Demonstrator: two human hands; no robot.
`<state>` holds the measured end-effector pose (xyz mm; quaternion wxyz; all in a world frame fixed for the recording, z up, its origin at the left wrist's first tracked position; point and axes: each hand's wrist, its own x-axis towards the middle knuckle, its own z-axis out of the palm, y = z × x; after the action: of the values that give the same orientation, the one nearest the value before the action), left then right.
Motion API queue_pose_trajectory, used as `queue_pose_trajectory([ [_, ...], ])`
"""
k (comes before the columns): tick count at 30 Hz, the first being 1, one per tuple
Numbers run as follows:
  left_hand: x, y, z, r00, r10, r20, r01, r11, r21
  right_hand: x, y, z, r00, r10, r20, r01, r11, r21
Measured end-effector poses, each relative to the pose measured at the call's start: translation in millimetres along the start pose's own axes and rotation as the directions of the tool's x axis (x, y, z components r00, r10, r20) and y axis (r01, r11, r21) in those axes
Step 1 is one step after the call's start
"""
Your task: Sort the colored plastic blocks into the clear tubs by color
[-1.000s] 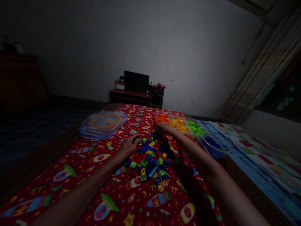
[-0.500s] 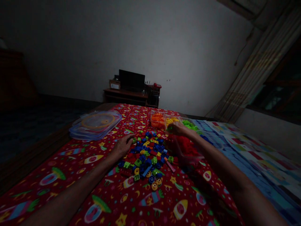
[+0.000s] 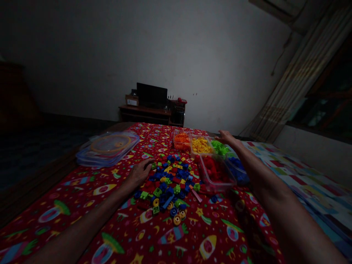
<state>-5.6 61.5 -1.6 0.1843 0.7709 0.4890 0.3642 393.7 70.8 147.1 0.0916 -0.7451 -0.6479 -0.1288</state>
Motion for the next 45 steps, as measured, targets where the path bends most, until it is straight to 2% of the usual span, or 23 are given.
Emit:
queue_pose_trajectory([
  [3, 0.9, -2.1, 1.2, 1.0, -0.001, 0.005, 0.001, 1.0, 0.012, -3.0, -22.4, 5.3, 0.995, -0.099, -0.015, 0.099, 0.995, -0.015],
  [5, 1.5, -4.2, 2.4, 1.0, -0.004, -0.001, 0.004, 1.0, 0.016, -9.5, -48.4, 12.4, 0.973, -0.228, -0.023, 0.227, 0.974, -0.013],
  [8, 1.8, -6.6, 3.8, 1.0, -0.005, -0.011, 0.005, 1.0, 0.019, -21.1, -97.9, 24.3, 0.902, -0.432, -0.019, 0.432, 0.901, 0.024],
  [10, 1.5, -7.3, 4.3, 1.0, -0.004, -0.017, 0.004, 1.0, 0.02, -27.5, -133.3, 30.4, 0.852, -0.523, -0.009, 0.522, 0.85, 0.07],
  [15, 0.8, -4.3, 3.1, 1.0, -0.005, -0.011, 0.005, 1.0, -0.007, -33.0, -208.8, 42.1, 0.798, -0.595, 0.096, 0.577, 0.8, 0.161],
  [20, 1.6, 0.8, 1.4, 1.0, -0.012, 0.002, 0.012, 0.996, -0.089, -28.0, -247.3, 62.4, 0.801, -0.573, 0.171, 0.543, 0.817, 0.196],
  [25, 3.1, -2.0, 4.4, 0.999, -0.045, 0.001, 0.045, 0.983, -0.177, -28.2, -246.4, 73.1, 0.793, -0.579, 0.187, 0.543, 0.812, 0.214],
  [30, 2.5, -2.5, 4.8, 0.998, -0.059, -0.013, 0.054, 0.975, -0.217, -46.3, -226.6, 60.8, 0.856, -0.514, -0.046, 0.501, 0.806, 0.314],
  [33, 2.7, 5.3, -0.7, 0.994, -0.097, -0.042, 0.08, 0.953, -0.292, -63.8, -219.6, 51.2, 0.866, -0.495, -0.069, 0.473, 0.769, 0.43],
  [37, 5.1, 21.1, -8.1, 0.992, -0.129, 0.001, 0.112, 0.86, -0.498, -87.7, -217.0, 45.9, 0.812, -0.578, -0.087, 0.529, 0.663, 0.53],
  [40, 6.8, 29.4, -7.0, 0.994, -0.087, 0.071, 0.112, 0.834, -0.541, -100.1, -214.5, 43.9, 0.764, -0.636, -0.109, 0.58, 0.603, 0.548],
  [42, 7.2, 31.0, -3.6, 0.991, -0.09, 0.098, 0.129, 0.842, -0.525, -104.9, -208.7, 40.9, 0.751, -0.65, -0.114, 0.596, 0.594, 0.54],
  [45, 7.1, 27.5, 0.3, 0.991, -0.109, 0.076, 0.132, 0.87, -0.476, -106.5, -188.3, 33.7, 0.769, -0.632, -0.096, 0.59, 0.643, 0.488],
])
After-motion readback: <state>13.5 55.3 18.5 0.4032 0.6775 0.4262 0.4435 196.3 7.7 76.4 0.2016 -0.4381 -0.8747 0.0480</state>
